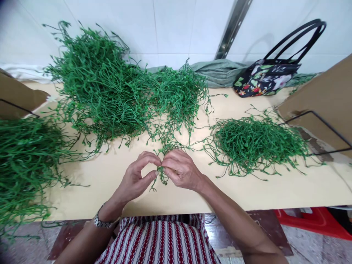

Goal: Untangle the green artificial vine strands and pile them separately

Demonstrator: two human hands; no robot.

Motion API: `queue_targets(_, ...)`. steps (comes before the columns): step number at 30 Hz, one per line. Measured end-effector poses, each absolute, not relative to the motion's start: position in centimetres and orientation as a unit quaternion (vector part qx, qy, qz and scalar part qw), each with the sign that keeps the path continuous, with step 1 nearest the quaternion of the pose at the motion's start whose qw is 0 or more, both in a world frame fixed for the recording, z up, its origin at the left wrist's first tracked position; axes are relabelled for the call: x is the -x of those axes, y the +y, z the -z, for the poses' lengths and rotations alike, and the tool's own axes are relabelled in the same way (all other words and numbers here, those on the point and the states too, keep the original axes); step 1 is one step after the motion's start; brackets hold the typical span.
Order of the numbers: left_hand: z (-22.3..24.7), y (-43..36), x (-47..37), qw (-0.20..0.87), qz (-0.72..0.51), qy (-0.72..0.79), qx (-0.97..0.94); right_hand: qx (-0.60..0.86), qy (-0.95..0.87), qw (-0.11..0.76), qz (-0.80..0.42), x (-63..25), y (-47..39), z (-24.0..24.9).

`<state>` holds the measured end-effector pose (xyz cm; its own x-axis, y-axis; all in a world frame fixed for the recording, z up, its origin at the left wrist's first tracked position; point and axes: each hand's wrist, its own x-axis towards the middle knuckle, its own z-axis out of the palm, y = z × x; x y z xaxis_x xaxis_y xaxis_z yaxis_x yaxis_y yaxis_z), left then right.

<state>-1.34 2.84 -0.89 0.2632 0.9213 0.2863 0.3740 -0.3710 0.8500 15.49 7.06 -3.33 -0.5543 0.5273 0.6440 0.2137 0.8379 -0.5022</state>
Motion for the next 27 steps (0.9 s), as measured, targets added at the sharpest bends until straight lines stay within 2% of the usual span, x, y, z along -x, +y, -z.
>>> queue_targets(8, 1.5, 2.5, 0.4, 0.18, -0.382, 0.517, -0.745, 0.23, -0.841, 0.426, -0.243, -15.2, 6.5, 4.5)
queue_targets(17, 1.6, 2.4, 0.2, 0.146, -0.409, 0.472, -0.768, 0.248, -0.849, 0.413, -0.22, -15.3, 6.5, 4.1)
queue_targets(27, 0.9, 3.1, 0.6, 0.125, -0.338, 0.451, -0.816, 0.258, -0.789, 0.379, -0.409, -16.0, 6.3, 3.6)
